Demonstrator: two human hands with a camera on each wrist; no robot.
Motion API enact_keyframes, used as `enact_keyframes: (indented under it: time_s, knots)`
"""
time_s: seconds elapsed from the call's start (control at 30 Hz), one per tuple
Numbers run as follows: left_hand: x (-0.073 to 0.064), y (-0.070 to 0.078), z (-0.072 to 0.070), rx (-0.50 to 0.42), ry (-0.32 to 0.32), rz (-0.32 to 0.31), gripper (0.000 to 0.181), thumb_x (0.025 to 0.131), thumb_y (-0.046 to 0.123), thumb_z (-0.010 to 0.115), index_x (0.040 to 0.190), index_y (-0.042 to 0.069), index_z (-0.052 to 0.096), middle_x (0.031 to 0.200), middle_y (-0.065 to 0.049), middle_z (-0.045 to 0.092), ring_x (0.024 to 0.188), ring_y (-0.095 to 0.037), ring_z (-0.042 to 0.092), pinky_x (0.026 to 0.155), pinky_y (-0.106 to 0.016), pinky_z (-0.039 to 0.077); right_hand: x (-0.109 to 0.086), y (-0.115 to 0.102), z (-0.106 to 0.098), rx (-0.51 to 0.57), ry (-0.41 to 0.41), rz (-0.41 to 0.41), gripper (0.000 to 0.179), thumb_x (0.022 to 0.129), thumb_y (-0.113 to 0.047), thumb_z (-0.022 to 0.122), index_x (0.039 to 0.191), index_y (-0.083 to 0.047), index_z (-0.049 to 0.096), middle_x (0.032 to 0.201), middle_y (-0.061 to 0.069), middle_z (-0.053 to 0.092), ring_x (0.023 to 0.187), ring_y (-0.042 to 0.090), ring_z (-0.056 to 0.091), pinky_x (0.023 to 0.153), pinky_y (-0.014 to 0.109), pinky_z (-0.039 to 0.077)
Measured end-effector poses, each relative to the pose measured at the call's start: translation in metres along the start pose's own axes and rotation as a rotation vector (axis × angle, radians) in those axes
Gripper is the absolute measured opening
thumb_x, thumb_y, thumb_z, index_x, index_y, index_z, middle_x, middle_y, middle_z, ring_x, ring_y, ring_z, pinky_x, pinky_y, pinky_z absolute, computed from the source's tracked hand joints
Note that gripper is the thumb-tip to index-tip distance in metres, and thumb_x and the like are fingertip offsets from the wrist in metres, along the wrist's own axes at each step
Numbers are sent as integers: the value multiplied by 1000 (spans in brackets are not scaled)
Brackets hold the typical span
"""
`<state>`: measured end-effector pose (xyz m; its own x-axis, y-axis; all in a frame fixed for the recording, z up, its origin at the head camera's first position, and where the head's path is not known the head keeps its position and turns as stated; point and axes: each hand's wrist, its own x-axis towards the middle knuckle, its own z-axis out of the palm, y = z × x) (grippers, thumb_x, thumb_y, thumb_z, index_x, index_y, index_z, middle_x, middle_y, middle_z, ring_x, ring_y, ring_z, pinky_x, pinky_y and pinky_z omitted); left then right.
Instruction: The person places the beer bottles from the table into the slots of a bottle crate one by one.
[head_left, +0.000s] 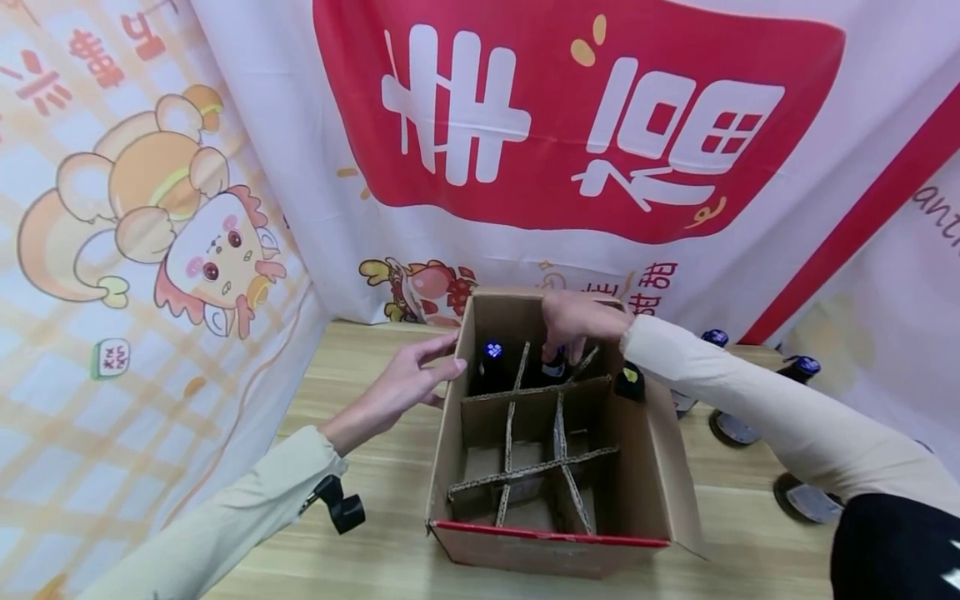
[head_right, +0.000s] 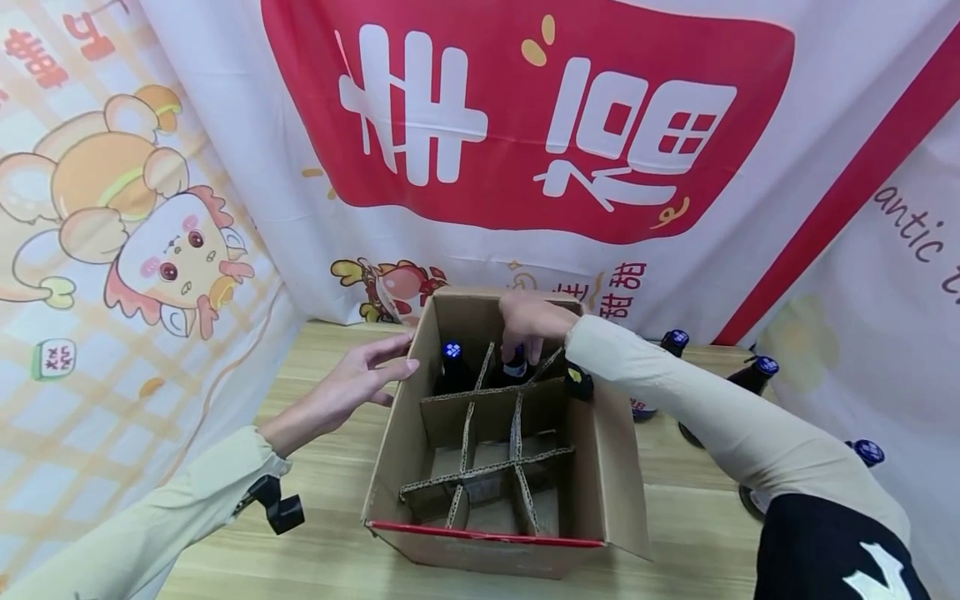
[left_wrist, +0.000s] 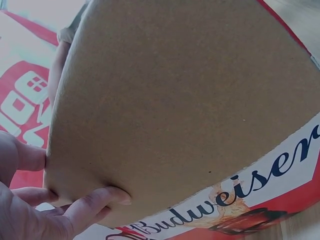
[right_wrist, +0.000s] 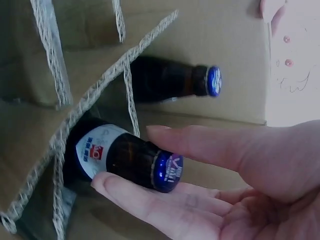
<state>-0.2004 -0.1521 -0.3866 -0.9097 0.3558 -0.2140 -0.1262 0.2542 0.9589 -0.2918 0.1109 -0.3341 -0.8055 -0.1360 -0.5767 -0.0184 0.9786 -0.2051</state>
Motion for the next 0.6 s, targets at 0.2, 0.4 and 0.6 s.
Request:
enact_keyframes:
  time_s: [0.2, 0.4, 0.6]
  knots:
    - [1, -1, 1, 7, -4, 4, 67, 105, 20, 62, 164, 12, 33, 172, -16, 25, 136, -45, 56, 86, -42, 66, -4, 10, -12, 99, 16, -286, 18, 96, -13, 76, 93, 3, 70, 87, 20, 78, 73, 29, 78, 75, 42, 67]
    - [2, -2, 0, 11, -1, 9, 66, 105, 20, 62, 164, 12, 33, 172, -17, 25, 136, -45, 56, 86, -42, 66, -9, 16, -22, 142, 49, -392, 13, 99, -11, 72, 94, 1, 73, 88, 17, 77, 77, 30, 78, 66, 34, 66]
    - [3, -1, 2, -9, -1, 18, 66, 105, 18, 62, 163, 10, 34, 171, -19, 28, 132, -45, 58, 83, -41, 66, -14, 21, -20, 200, 18, -461, 18, 102, -14, 69, 101, 4, 73, 95, 19, 77, 84, 32, 77, 72, 35, 67]
